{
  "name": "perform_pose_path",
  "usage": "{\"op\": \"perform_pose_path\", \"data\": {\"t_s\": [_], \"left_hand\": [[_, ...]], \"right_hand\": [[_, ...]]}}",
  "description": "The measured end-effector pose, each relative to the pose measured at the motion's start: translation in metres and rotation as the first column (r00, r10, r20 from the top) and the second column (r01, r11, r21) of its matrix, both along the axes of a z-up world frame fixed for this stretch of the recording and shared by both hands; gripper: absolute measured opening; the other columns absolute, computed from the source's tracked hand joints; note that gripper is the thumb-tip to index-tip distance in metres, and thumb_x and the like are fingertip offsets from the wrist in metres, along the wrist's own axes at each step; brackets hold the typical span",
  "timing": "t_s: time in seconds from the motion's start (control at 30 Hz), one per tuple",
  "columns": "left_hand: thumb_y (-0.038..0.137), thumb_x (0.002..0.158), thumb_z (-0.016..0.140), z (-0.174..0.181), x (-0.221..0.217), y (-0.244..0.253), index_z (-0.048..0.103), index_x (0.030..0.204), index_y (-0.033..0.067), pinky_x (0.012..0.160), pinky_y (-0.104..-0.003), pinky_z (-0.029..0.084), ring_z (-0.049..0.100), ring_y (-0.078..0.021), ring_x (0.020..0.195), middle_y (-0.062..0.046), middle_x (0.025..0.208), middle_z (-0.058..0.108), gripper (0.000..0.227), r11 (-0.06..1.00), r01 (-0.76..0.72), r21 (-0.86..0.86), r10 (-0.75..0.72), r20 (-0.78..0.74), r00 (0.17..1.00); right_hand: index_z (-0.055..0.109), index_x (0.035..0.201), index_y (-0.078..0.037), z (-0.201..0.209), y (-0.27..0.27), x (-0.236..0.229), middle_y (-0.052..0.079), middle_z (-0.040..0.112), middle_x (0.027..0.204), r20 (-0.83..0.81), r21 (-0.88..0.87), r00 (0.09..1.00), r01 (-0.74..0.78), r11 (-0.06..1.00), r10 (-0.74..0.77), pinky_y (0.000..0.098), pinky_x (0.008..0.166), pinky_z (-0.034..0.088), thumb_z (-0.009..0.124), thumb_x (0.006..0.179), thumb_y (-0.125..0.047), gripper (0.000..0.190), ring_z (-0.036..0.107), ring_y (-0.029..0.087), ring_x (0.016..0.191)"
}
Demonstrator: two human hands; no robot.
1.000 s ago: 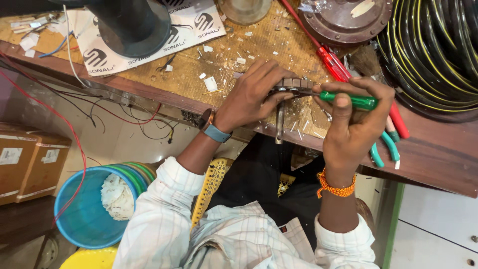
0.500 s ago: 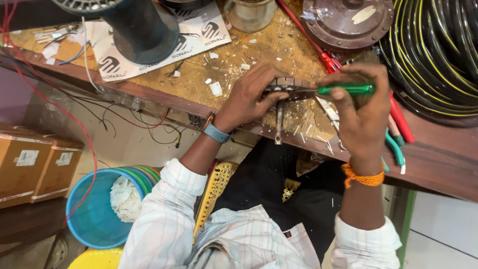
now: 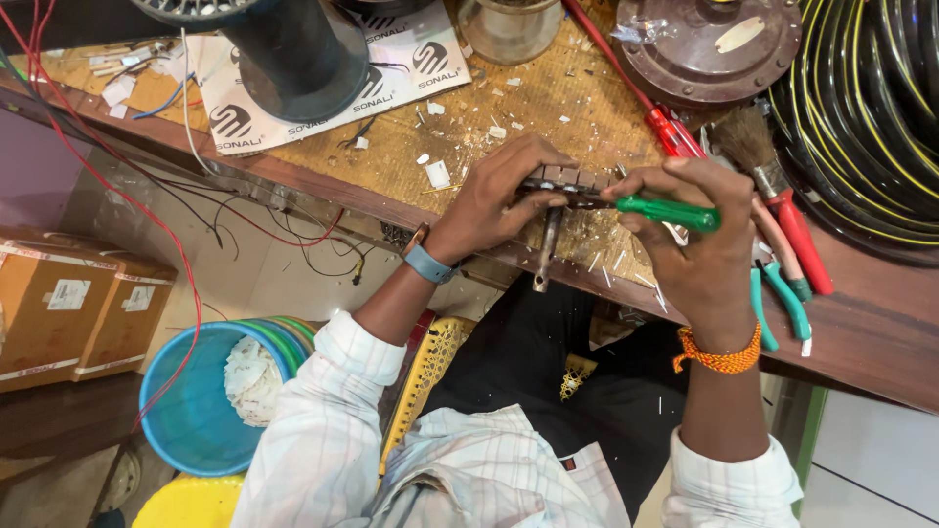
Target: The person works on a small electrical component, likely a motor stator, at a cluttered workbench. They use a screwdriver to adjust the copper windings and scissors to cut small white plastic pieces, which they then insert into the component's slots.
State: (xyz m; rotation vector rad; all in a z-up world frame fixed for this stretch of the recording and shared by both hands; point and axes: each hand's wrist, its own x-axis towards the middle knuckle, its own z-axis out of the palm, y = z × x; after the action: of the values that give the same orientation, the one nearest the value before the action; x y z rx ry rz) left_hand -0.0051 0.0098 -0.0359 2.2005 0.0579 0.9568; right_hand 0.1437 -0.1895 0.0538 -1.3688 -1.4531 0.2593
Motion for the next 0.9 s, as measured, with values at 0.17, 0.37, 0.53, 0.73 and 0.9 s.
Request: {"op": "perform_pose_path", "data": {"t_s": [0.17, 0.37, 0.53, 0.73, 0.9], "left_hand": [[0.024, 0.099, 0.074, 0.006, 0.001, 0.003, 0.064, 0.119, 0.0108, 0.073, -0.033, 0.06, 0.07, -0.0166, 0.085, -0.002, 0.101, 0.067, 0.026, 0.995, -0.002, -0.101, 0.0, -0.019, 1.0], [0.026, 0.081, 0.078, 0.047, -0.009, -0.008, 0.058, 0.129, 0.0096, 0.073, -0.035, 0.06, 0.071, -0.0264, 0.087, -0.018, 0.12, 0.064, 0.055, 0.958, -0.151, 0.243, 0.132, 0.093, 0.987], [0.015, 0.092, 0.077, 0.061, 0.001, -0.025, 0.062, 0.122, 0.0194, 0.054, -0.035, 0.053, 0.071, -0.0184, 0.071, 0.002, 0.107, 0.074, 0.034, 0.982, -0.103, 0.16, 0.149, -0.303, 0.941], [0.003, 0.084, 0.075, 0.06, -0.004, -0.035, 0.063, 0.122, 0.0159, 0.071, -0.036, 0.059, 0.075, -0.0249, 0.086, -0.003, 0.109, 0.076, 0.041, 0.991, -0.078, 0.109, 0.094, -0.149, 0.984], [0.0, 0.083, 0.075, 0.069, 0.003, -0.036, 0.063, 0.122, 0.0128, 0.082, -0.038, 0.061, 0.075, -0.0299, 0.1, -0.008, 0.117, 0.074, 0.043, 0.998, -0.029, 0.049, 0.032, -0.054, 0.998]], "right_hand": [[0.026, 0.145, -0.015, -0.017, 0.009, 0.002, 0.015, 0.068, 0.118, -0.016, 0.102, 0.999, -0.03, 0.994, 0.032, 0.0359, 0.097, 0.064, 0.07, 0.107, 0.011, 0.063, 0.074, 0.026, 0.11], [0.023, 0.158, -0.018, -0.025, 0.029, -0.003, 0.017, 0.072, 0.121, -0.361, 0.193, 0.932, 0.096, 0.976, -0.02, 0.0418, 0.1, 0.065, 0.072, 0.114, 0.003, 0.07, 0.076, 0.028, 0.111], [0.023, 0.154, -0.017, -0.017, 0.022, -0.003, 0.017, 0.072, 0.113, -0.728, 0.259, 0.684, 0.225, 0.939, 0.037, 0.0468, 0.092, 0.063, 0.074, 0.104, -0.007, 0.073, 0.077, 0.03, 0.107], [0.019, 0.156, -0.021, -0.037, -0.005, 0.004, 0.017, 0.072, 0.11, -0.7, 0.378, 0.709, 0.263, 0.888, 0.088, 0.0484, 0.094, 0.062, 0.077, 0.11, -0.006, 0.075, 0.074, 0.028, 0.1], [0.016, 0.16, -0.028, -0.051, -0.009, 0.009, 0.016, 0.073, 0.108, -0.553, 0.413, 0.833, 0.256, 0.874, 0.018, 0.0464, 0.094, 0.06, 0.077, 0.113, -0.009, 0.08, 0.073, 0.027, 0.097]]}}
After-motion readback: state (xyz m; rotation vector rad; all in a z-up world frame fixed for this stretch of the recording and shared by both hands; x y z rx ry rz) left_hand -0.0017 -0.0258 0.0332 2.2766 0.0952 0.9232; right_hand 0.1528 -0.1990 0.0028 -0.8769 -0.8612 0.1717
